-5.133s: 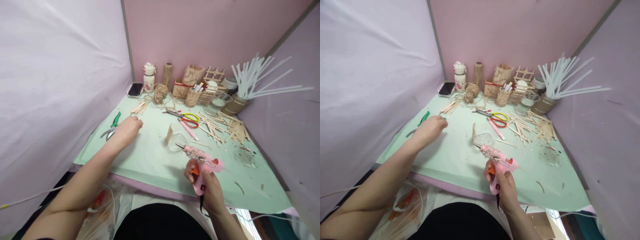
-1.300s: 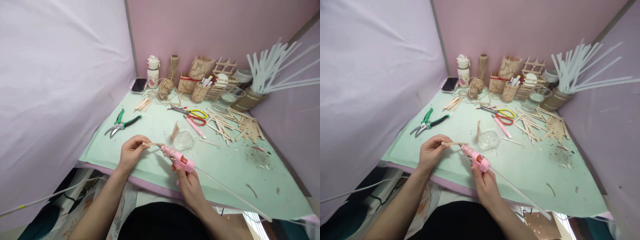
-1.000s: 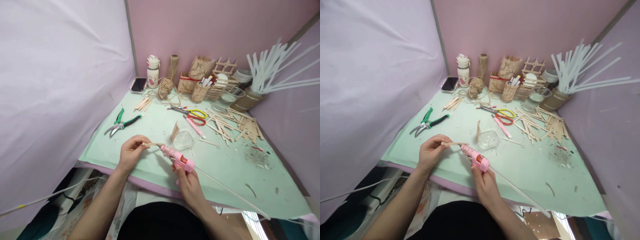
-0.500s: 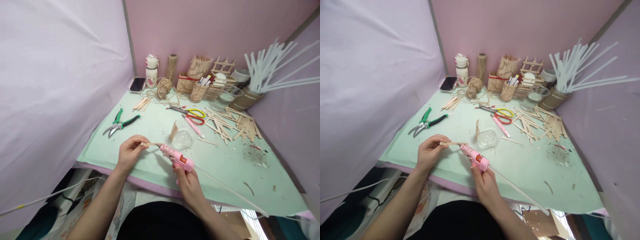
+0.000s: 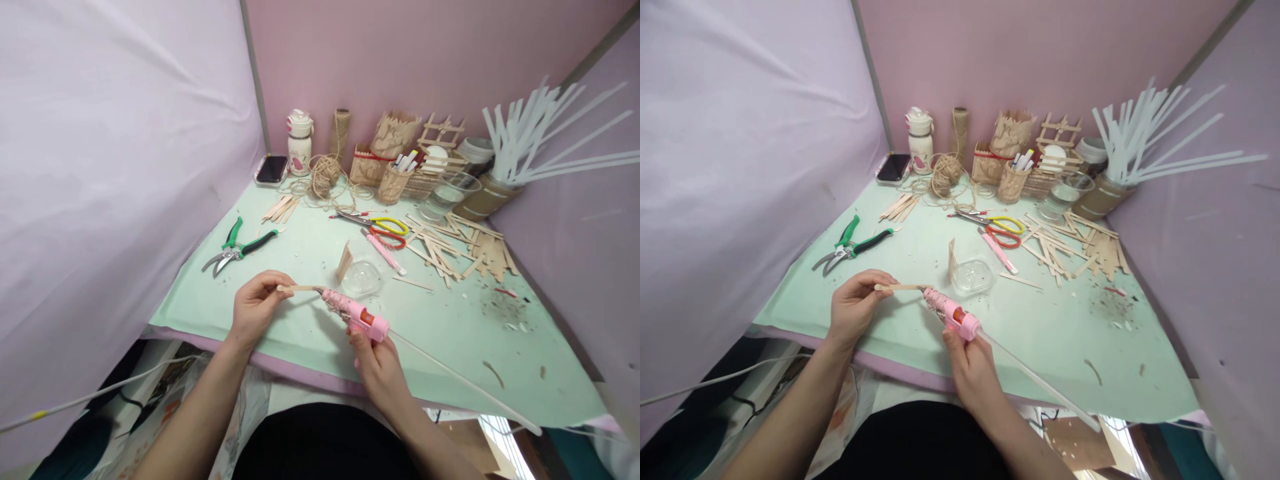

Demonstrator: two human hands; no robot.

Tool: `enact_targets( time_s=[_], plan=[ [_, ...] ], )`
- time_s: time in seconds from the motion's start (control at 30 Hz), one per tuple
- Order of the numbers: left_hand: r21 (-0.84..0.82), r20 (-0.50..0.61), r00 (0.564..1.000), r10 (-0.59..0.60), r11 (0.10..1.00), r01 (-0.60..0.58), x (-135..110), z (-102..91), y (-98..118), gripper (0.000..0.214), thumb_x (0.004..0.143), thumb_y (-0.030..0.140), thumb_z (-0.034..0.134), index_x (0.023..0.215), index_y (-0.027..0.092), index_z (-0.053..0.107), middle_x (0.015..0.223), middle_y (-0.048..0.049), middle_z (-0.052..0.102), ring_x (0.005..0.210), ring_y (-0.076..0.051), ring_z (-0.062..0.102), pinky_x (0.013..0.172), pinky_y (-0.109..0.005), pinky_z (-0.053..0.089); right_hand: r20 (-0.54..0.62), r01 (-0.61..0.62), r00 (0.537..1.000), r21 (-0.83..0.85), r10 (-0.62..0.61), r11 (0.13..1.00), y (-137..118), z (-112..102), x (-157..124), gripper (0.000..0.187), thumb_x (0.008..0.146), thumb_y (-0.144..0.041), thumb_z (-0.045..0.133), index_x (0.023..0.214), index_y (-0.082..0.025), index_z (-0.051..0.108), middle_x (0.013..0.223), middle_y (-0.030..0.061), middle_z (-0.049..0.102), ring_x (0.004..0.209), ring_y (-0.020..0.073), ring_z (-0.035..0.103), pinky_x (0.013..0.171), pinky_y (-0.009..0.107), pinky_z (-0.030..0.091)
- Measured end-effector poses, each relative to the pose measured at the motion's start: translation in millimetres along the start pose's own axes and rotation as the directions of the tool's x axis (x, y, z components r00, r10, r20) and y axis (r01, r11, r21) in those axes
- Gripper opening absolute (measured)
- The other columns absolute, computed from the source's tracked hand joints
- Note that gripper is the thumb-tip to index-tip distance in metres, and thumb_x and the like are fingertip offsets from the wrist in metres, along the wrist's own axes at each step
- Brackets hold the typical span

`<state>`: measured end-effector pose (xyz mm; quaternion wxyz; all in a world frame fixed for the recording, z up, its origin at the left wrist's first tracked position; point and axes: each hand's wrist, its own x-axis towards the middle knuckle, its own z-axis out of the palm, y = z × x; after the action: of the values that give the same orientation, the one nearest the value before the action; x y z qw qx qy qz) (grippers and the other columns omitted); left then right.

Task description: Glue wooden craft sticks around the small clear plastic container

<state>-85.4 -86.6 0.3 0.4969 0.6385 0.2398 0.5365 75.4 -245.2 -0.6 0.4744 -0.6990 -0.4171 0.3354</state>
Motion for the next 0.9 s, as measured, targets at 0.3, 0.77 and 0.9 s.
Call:
enact_targets(
  time_s=[0.3,0.77,0.9],
  plan=[
    [0.001,-0.002,1.0,0.015,1.0,-0.015,-1,-0.9,-1,0.012,0.072,0.008,0.076,0.078,0.018,0.071,0.077,-0.0025,0.071,0.075,-0.014,0.067,0.067,-0.024,0.053,0.031,-0.055,0.998,-0.026,0.056,0.998,1,-4,0,0.057,0.088,-0.069,0.04,0.09,-0.019,0.069,0.054,0.0036,0.055,0.054,0.0225,0.056,0.047,0.031,0.045],
    [-0.023,-0.019,0.999,0.048,0.999,-0.048,0,-1.7,-2,0.013,0.071,0.008,0.077,0.078,0.018,0.072,0.076,-0.0033,0.072,0.075,-0.016,0.068,0.068,-0.027,0.054,-0.048,-0.016,0.999,-0.09,0.012,0.996,3,-11,-1,0.056,0.092,-0.061,0.04,0.112,-0.016,0.068,0.059,0.0036,0.061,0.059,0.0234,0.061,0.053,0.031,0.048],
    [-0.037,-0.014,0.998,0.06,0.997,-0.061,0,-2.0,-2,0.014,0.071,0.007,0.076,0.078,0.019,0.072,0.077,-0.0025,0.072,0.075,-0.015,0.068,0.069,-0.025,0.055,-0.052,-0.002,0.999,-0.127,-0.005,0.992,2,-12,0,0.057,0.093,-0.06,0.039,0.109,-0.015,0.07,0.054,0.0027,0.06,0.058,0.0234,0.061,0.055,0.031,0.048]
  ],
)
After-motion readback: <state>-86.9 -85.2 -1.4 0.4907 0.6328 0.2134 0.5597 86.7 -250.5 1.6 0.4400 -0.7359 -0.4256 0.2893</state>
